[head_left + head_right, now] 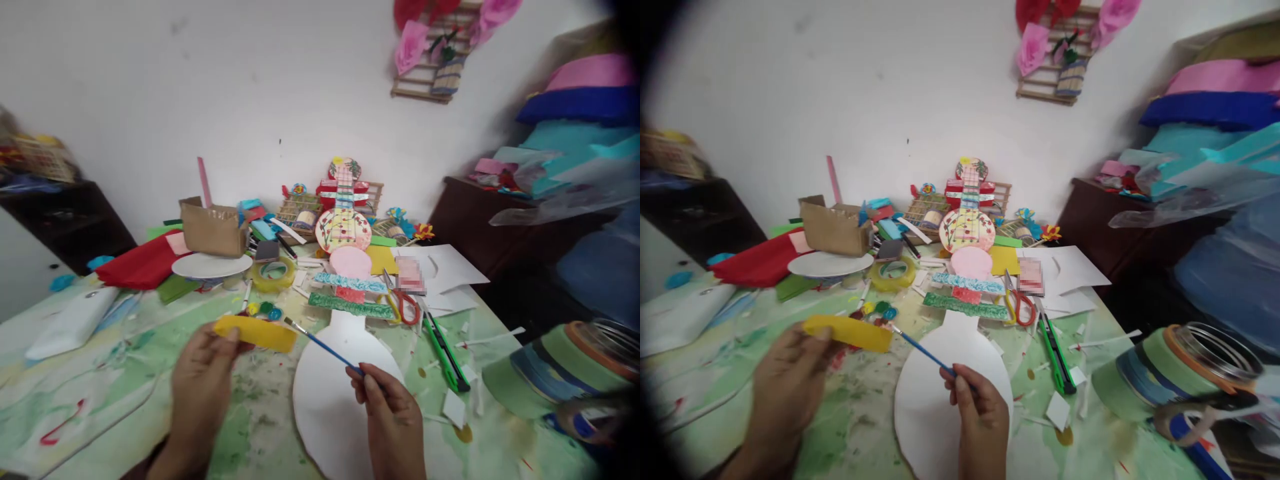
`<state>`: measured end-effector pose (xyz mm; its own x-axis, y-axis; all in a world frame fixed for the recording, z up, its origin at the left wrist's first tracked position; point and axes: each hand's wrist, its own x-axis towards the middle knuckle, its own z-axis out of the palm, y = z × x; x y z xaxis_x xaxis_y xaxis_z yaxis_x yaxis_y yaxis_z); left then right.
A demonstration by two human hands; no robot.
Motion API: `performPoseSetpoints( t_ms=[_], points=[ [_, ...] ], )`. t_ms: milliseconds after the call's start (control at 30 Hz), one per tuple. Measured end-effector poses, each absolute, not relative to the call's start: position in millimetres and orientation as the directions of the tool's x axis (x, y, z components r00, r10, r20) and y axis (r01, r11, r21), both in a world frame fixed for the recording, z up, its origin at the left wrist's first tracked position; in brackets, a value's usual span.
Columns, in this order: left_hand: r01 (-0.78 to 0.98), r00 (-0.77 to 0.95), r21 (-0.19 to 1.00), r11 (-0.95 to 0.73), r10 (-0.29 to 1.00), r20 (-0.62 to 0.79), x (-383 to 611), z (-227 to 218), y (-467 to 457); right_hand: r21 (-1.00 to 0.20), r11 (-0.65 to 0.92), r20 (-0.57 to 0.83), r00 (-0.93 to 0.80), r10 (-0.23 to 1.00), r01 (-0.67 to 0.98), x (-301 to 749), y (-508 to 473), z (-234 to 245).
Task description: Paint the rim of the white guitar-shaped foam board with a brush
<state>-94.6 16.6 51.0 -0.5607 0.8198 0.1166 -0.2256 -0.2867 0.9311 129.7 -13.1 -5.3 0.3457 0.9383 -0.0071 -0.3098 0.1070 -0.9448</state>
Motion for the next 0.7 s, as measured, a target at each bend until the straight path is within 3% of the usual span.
performPoseSetpoints(
  t_ms=[67,133,233,533,700],
  points=[
    [-0.313,-0.491,0.919,-0.238,0.869,0.057,-67.2,43.1,11.6,-0.946,0.104,0.012,0.286,0.958,-0.308,125.7,-19.8,-10.1],
    [-0.5,-0.391,0.854,-0.141,0.917,-0.078,-47.7,40.7,8.0,-0.949,0.114,0.036,0.259,0.965,-0.292,126.2,-24.2,-17.0],
    [-0.648,-0.29,0.76,-0.05,0.939,-0.185,-35.5,41.9,4.3,-0.965,0.123,0.052,0.287,0.956,-0.232,129.5,-27.1,-24.4],
    [-0.807,-0.163,0.59,0.005,0.959,-0.23,-40.4,38.6,-0.3,-0.987,0.083,0.01,0.455,0.89,-0.14,119.5,-31.2,-10.8],
    [-0.731,-0.199,0.682,-0.01,0.96,-0.199,-36.6,35.2,-0.2,-0.99,0.086,0.029,0.428,0.903,-0.114,121.7,-32.5,-15.2]
  ],
)
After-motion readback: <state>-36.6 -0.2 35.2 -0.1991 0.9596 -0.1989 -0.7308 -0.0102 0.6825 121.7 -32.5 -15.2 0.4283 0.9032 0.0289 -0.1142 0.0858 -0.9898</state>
